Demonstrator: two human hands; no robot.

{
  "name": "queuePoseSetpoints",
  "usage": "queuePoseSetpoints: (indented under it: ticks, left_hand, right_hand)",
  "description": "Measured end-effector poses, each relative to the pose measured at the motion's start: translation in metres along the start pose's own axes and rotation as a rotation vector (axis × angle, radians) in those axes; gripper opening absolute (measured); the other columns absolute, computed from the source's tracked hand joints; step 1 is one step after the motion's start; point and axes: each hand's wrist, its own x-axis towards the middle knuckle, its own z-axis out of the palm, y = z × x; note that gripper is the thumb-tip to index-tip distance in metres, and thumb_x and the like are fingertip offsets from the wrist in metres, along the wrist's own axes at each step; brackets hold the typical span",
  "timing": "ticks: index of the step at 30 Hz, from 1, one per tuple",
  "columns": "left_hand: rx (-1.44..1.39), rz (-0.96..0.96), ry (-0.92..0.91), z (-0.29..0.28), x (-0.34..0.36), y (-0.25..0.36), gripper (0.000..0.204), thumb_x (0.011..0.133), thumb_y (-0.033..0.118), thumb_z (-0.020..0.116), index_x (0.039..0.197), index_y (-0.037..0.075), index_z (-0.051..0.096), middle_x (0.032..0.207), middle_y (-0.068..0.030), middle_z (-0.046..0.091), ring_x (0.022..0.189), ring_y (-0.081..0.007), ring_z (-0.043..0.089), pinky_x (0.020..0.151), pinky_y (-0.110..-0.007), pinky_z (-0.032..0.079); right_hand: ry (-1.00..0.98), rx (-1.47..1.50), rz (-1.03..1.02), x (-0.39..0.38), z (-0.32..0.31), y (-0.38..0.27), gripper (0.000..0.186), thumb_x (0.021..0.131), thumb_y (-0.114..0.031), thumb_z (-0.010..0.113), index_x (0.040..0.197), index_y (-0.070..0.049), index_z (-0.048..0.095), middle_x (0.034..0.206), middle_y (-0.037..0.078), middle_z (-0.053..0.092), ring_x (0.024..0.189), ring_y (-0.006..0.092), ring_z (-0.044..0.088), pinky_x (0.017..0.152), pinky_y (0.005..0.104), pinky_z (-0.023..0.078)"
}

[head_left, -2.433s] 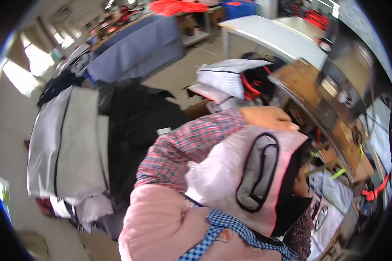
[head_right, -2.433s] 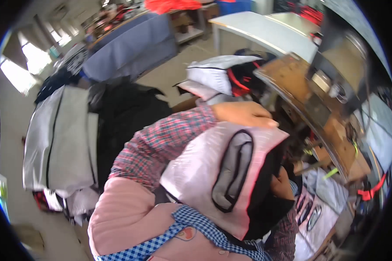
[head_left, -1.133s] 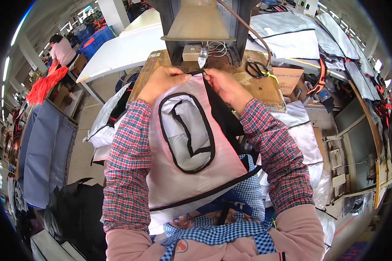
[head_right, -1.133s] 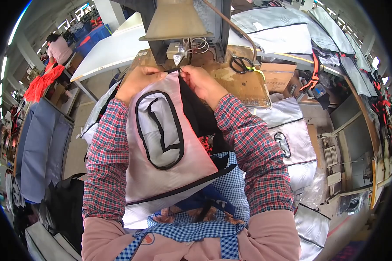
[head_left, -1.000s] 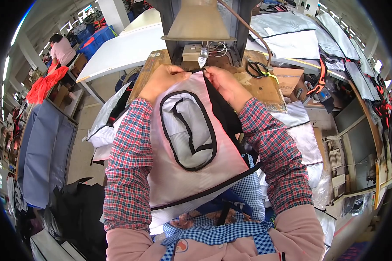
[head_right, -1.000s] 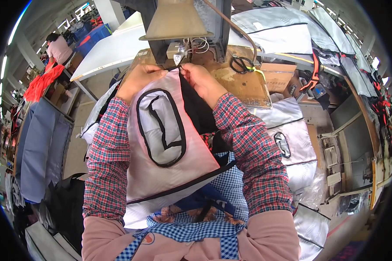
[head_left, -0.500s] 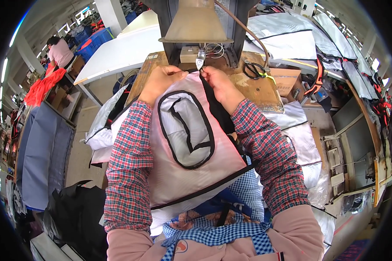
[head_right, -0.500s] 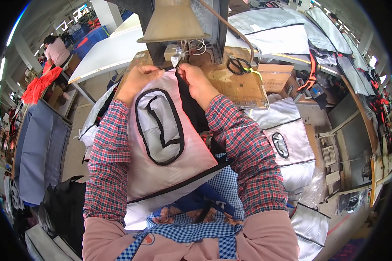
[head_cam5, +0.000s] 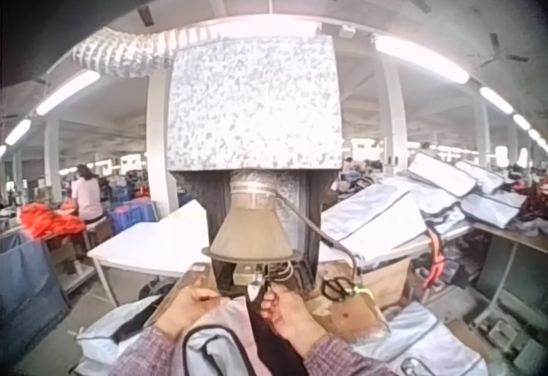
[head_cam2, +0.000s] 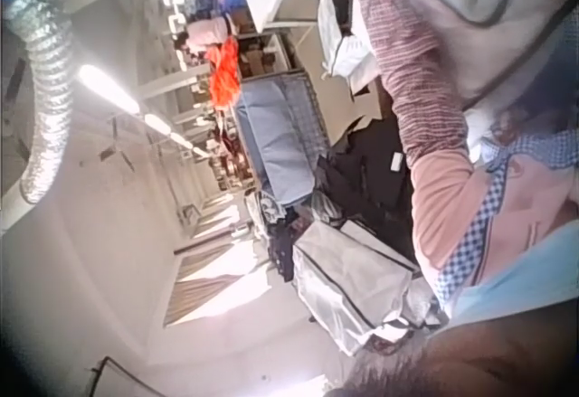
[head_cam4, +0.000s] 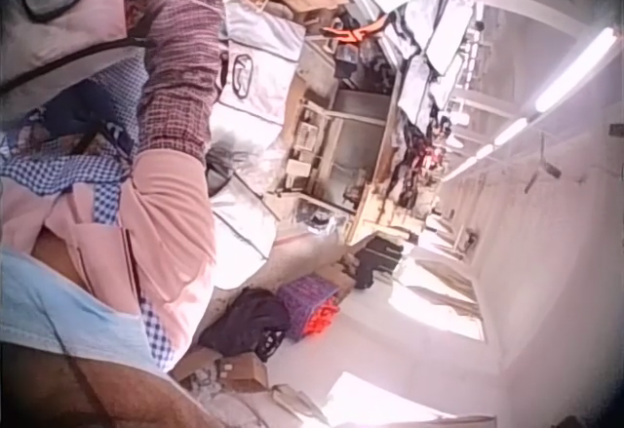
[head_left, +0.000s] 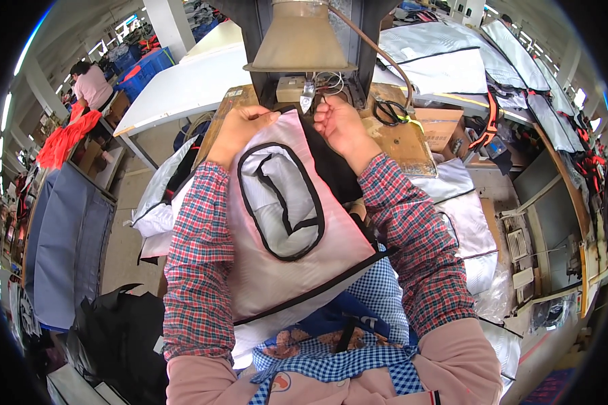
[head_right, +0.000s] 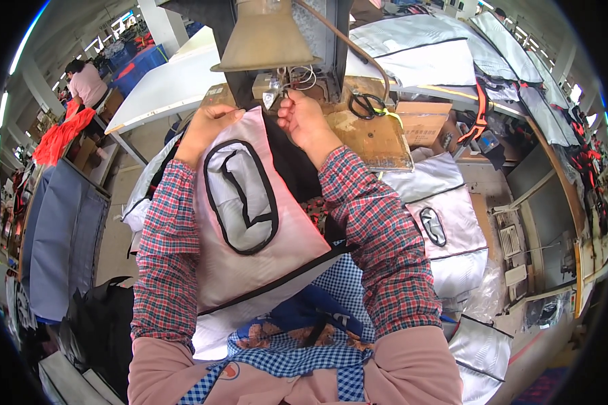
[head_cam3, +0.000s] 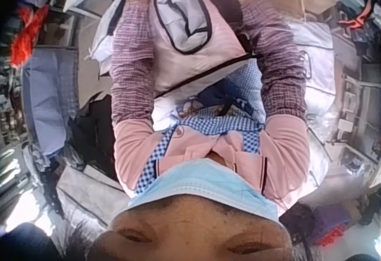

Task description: Finishing the edges of white fabric bags using an industrial sewing machine.

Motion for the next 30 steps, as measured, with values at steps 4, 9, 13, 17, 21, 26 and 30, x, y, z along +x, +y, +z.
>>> queuePoseSetpoints:
  ticks: [4,9,13,17,21,26,30]
  left_hand:
    - [0.024,-0.083,-0.053,-0.024,-0.023,0.009,0.027,0.087,0.024,0.071,0.088,-0.002,0.07,0.072,0.0039,0.061,0.067,-0.0041,0.051,0.061,-0.023,0.043]
    - [-0.223,-0.113,-0.138,-0.049,-0.073,0.031,0.02,0.089,0.018,0.069,0.093,-0.001,0.071,0.08,0.0034,0.065,0.072,-0.0039,0.056,0.066,-0.021,0.046]
    - [-0.299,-0.247,-0.187,-0.045,-0.112,0.051,0.02,0.088,0.017,0.069,0.094,-0.002,0.07,0.08,-0.0007,0.067,0.074,-0.0047,0.058,0.067,-0.021,0.048]
    - [-0.205,-0.146,-0.371,-0.011,-0.13,0.056,0.02,0.087,0.017,0.069,0.092,-0.003,0.069,0.078,0.0021,0.066,0.073,-0.0047,0.055,0.067,-0.022,0.047]
    - [0.136,0.096,-0.118,-0.023,-0.172,0.085,0.025,0.088,0.015,0.067,0.107,-0.002,0.064,0.098,-0.0104,0.067,0.089,-0.0117,0.06,0.079,-0.026,0.048]
    - [-0.002,-0.088,0.005,-0.097,-0.272,0.147,0.045,0.1,0.035,0.046,0.117,-0.005,0.059,0.113,-0.0147,0.065,0.107,-0.0233,0.06,0.095,-0.034,0.044]
    - [0.274,0.003,0.244,-0.096,-0.335,0.189,0.079,0.094,0.064,0.033,0.123,-0.006,0.057,0.12,-0.0201,0.062,0.118,-0.0309,0.055,0.104,-0.039,0.036]
  right_hand:
    - [0.042,-0.204,0.04,-0.032,0.016,-0.016,0.024,0.094,-0.027,0.054,0.074,-0.016,0.049,0.067,-0.004,0.05,0.059,0.0094,0.048,0.056,0.0274,0.042]
    - [-0.367,-1.895,-0.493,-0.114,-0.035,-0.041,0.028,0.081,-0.012,0.069,0.107,-0.009,0.059,0.098,0.007,0.066,0.084,0.0238,0.065,0.072,0.0361,0.052]
    - [-0.785,-2.097,-1.06,-0.18,0.045,-0.002,0.075,0.069,-0.02,0.076,0.135,-0.006,0.043,0.147,0.017,0.036,0.135,0.0381,0.035,0.109,0.0554,0.028]
    - [-1.334,-1.674,-1.444,-0.204,0.097,0.052,0.029,0.083,-0.022,0.057,0.11,-0.013,0.06,0.107,0.0,0.058,0.108,0.0196,0.054,0.101,0.0459,0.037]
    - [-1.381,-1.636,-1.194,-0.202,0.096,0.091,0.022,0.079,-0.019,0.059,0.1,-0.012,0.059,0.081,0.0,0.049,0.081,0.0198,0.055,0.086,0.039,0.043]
    - [-0.884,-1.521,-1.095,-0.187,0.105,0.103,0.045,0.056,-0.008,0.068,0.1,-0.012,0.058,0.08,0.004,0.049,0.079,0.0241,0.054,0.079,0.0396,0.041]
    - [-0.35,-1.299,-0.906,-0.183,0.131,0.107,0.047,0.059,-0.011,0.077,0.103,-0.005,0.06,0.096,0.016,0.064,0.091,0.0358,0.062,0.076,0.0414,0.048]
